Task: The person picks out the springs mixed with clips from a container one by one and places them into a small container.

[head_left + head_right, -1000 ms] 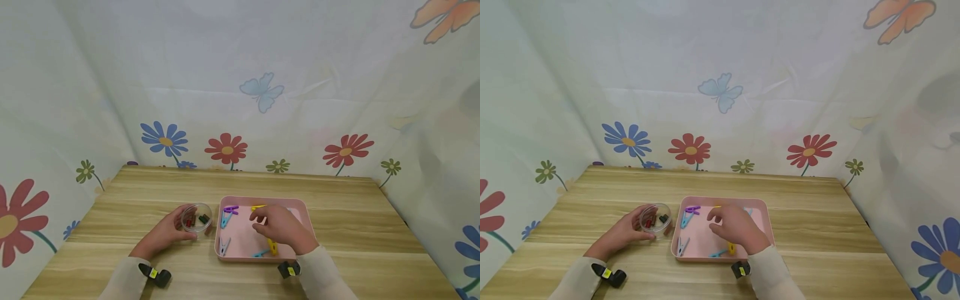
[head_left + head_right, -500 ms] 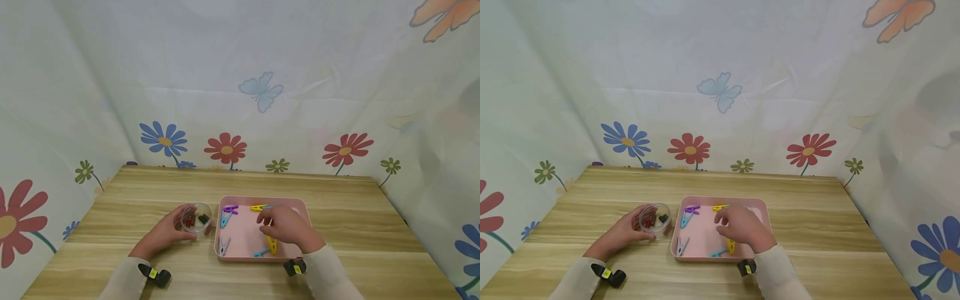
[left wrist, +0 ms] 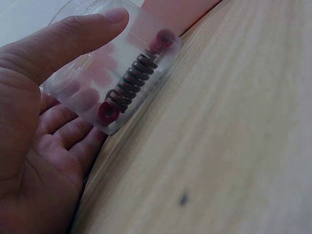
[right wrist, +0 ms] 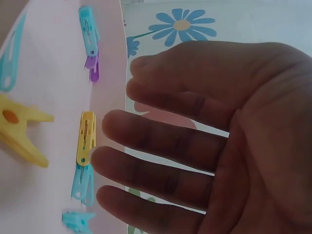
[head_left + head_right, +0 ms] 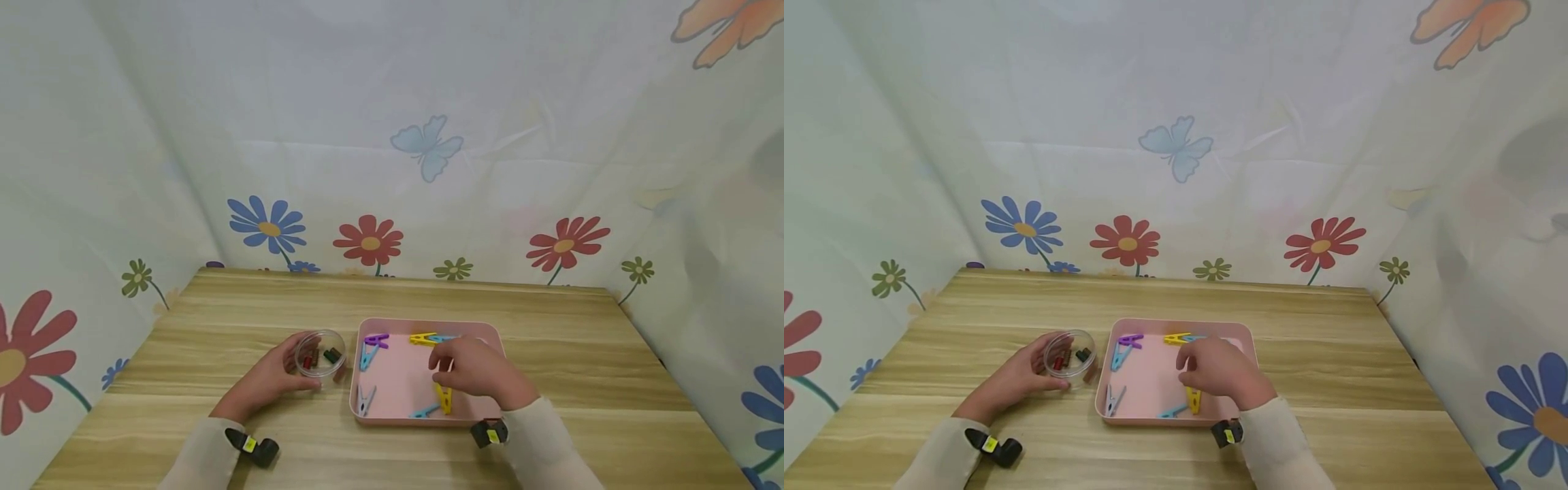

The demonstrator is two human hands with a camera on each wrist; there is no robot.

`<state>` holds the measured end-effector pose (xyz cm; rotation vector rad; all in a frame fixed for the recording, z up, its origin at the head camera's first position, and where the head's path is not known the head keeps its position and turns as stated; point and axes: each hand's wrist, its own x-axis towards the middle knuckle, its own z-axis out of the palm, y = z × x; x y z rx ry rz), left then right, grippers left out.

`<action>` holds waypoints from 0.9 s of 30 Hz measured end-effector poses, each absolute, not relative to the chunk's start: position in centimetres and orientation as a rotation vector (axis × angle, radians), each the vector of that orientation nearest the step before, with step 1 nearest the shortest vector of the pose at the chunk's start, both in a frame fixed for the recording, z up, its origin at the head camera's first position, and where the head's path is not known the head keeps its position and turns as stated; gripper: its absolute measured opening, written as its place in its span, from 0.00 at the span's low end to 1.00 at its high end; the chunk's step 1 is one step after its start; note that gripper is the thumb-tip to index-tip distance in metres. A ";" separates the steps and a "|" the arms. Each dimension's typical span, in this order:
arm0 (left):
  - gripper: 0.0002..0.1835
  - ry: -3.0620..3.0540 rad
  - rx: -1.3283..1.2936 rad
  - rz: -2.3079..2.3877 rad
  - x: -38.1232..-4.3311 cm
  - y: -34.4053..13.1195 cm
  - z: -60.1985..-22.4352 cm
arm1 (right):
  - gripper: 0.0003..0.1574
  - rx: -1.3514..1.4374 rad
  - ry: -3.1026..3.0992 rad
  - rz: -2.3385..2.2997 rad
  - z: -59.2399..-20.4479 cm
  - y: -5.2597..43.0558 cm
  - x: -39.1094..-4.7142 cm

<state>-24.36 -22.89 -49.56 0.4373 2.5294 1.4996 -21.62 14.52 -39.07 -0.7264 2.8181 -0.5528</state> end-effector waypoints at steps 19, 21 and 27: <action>0.47 2.498 0.478 1.554 -24.2 -23.1 -49.5 | 0.05 -0.654 2.743 -0.562 -39.2 15.9 -21.7; 0.47 2.497 0.481 1.555 -24.2 -23.1 -49.5 | 0.06 -0.669 2.740 -0.556 -39.2 16.0 -21.7; 0.46 2.496 0.462 1.543 -24.3 -23.0 -49.6 | 0.08 -0.660 2.714 -0.541 -39.0 16.4 -21.7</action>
